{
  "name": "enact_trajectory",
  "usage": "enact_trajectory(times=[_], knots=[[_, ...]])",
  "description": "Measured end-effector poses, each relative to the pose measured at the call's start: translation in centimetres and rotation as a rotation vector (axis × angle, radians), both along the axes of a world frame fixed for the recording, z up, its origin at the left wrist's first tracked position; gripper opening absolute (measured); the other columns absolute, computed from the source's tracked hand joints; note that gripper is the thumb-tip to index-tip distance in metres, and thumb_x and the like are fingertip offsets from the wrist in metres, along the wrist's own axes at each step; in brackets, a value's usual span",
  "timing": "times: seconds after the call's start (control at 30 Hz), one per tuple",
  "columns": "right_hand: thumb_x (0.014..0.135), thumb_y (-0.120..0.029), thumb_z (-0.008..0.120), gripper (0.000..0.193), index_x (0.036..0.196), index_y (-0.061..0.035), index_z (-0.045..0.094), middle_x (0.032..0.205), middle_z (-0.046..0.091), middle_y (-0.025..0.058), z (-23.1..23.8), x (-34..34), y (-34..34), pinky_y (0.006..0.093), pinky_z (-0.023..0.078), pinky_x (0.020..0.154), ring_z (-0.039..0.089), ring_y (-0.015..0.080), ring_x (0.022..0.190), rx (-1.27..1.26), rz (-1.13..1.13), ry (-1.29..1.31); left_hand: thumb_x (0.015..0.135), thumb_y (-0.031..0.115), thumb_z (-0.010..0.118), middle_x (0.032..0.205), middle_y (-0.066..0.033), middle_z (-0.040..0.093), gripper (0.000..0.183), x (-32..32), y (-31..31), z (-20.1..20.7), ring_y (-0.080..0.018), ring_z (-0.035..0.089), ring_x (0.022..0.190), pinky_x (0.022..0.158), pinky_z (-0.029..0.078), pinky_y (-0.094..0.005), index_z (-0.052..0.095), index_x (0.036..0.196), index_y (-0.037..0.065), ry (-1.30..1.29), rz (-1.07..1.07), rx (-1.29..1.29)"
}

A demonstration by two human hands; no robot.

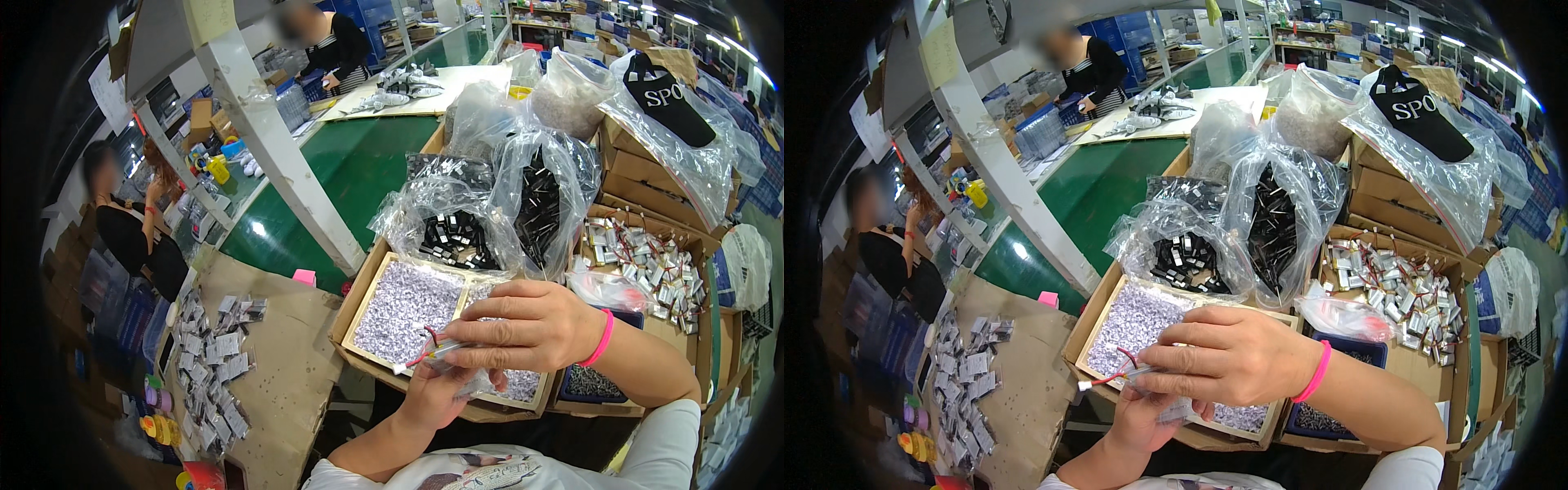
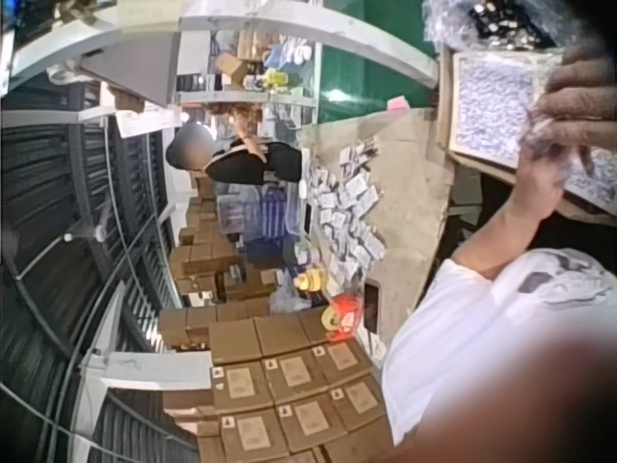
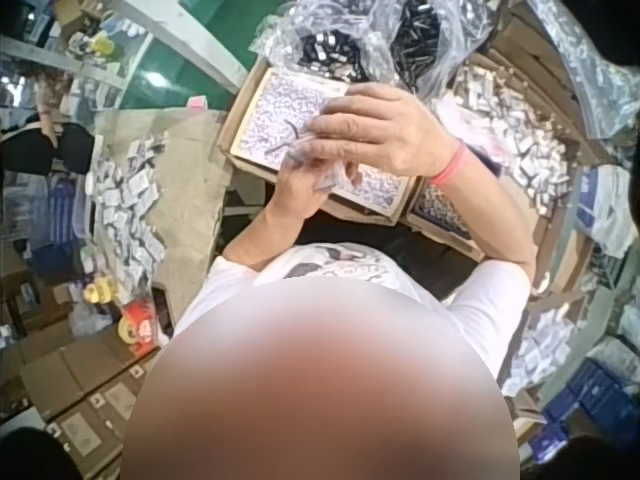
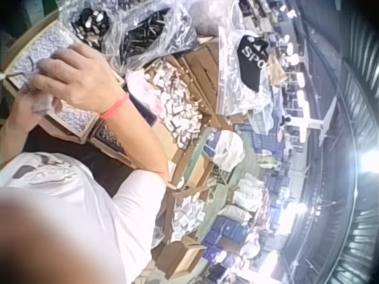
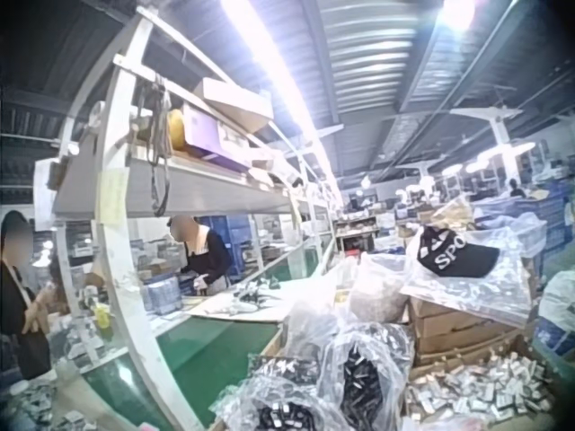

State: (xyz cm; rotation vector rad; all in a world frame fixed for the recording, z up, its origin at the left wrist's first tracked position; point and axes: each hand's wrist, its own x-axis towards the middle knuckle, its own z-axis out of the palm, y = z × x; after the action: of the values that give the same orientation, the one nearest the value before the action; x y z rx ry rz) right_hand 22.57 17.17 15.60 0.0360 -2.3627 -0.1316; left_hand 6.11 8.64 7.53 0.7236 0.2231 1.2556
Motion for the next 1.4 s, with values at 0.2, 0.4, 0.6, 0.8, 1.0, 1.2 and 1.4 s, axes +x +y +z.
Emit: enact_trajectory(times=[0.2, 0.4, 0.6, 0.8, 1.0, 1.2, 1.4], knots=[[0.070, -0.022, 0.062, 0.042, 0.110, -0.0075, 0.065, 0.112, 0.062, 0.0062, -0.4, 0.1, 0.5, 0.0313, 0.051, 0.081, 0.062, 0.0192, 0.094, 0.085, 0.006, 0.006, 0.093, 0.007, 0.047, 0.104, -0.0134, 0.058, 0.028, 0.4, 0.1, 0.2, -0.0266, 0.060, 0.087, 0.077, 0.049, -0.0403, 0.046, 0.121, 0.001, -0.070, -0.044, -0.111], [0.066, -0.018, 0.067, 0.041, 0.106, -0.0092, 0.066, 0.102, 0.065, 0.0051, -0.8, -0.2, 0.6, 0.0326, 0.050, 0.078, 0.061, 0.0203, 0.092, -0.137, -0.066, 0.038, 0.094, 0.007, 0.048, 0.096, -0.0124, 0.060, 0.021, 0.6, 0.6, 0.6, -0.0234, 0.060, 0.083, 0.076, 0.050, -0.0379, 0.052, 0.114, 0.002, 0.014, 0.004, -0.154], [0.064, -0.011, 0.073, 0.044, 0.107, -0.0115, 0.065, 0.095, 0.066, 0.0023, -0.5, -0.1, 0.0, 0.0321, 0.047, 0.076, 0.060, 0.0209, 0.084, -0.483, -0.162, -0.031, 0.093, 0.008, 0.053, 0.091, -0.0089, 0.061, 0.020, 0.9, 0.9, 0.3, -0.0184, 0.061, 0.082, 0.074, 0.050, -0.0316, 0.052, 0.112, 0.000, 0.333, 0.264, -0.113], [0.067, -0.019, 0.069, 0.038, 0.104, -0.0113, 0.061, 0.098, 0.065, 0.0023, -0.4, 0.4, 0.0, 0.0312, 0.046, 0.080, 0.061, 0.0183, 0.089, -0.303, -0.197, -0.137, 0.092, 0.006, 0.054, 0.091, -0.0077, 0.061, 0.022, 0.7, 1.1, -0.3, -0.0173, 0.061, 0.082, 0.074, 0.049, -0.0307, 0.051, 0.114, 0.001, 0.206, 0.173, -0.124], [0.071, -0.020, 0.064, 0.033, 0.104, -0.0124, 0.063, 0.107, 0.064, 0.0011, -0.9, 0.5, 0.4, 0.0303, 0.047, 0.079, 0.060, 0.0170, 0.093, -0.061, -0.115, -0.026, 0.091, 0.002, 0.053, 0.091, -0.0086, 0.061, 0.023, 0.6, 0.5, -0.1, -0.0207, 0.061, 0.082, 0.074, 0.050, -0.0334, 0.051, 0.115, 0.003, 0.156, 0.112, -0.023], [0.071, -0.019, 0.065, 0.029, 0.098, -0.0091, 0.064, 0.111, 0.063, 0.0024, -1.1, 1.1, 0.4, 0.0319, 0.049, 0.078, 0.061, 0.0192, 0.096, 0.033, -0.045, 0.002, 0.092, 0.001, 0.051, 0.093, -0.0105, 0.060, 0.026, 0.6, 0.0, 0.3, -0.0219, 0.061, 0.084, 0.075, 0.051, -0.0351, 0.049, 0.117, 0.003, 0.069, 0.022, -0.083], [0.071, -0.018, 0.065, 0.029, 0.097, -0.0087, 0.063, 0.110, 0.063, 0.0038, -1.3, 1.1, -0.2, 0.0330, 0.049, 0.079, 0.061, 0.0200, 0.096, -0.082, -0.112, -0.001, 0.091, 0.005, 0.052, 0.094, -0.0108, 0.059, 0.024, 0.9, 0.0, 0.7, -0.0229, 0.060, 0.084, 0.074, 0.050, -0.0364, 0.050, 0.115, 0.003, 0.053, 0.007, -0.079]])
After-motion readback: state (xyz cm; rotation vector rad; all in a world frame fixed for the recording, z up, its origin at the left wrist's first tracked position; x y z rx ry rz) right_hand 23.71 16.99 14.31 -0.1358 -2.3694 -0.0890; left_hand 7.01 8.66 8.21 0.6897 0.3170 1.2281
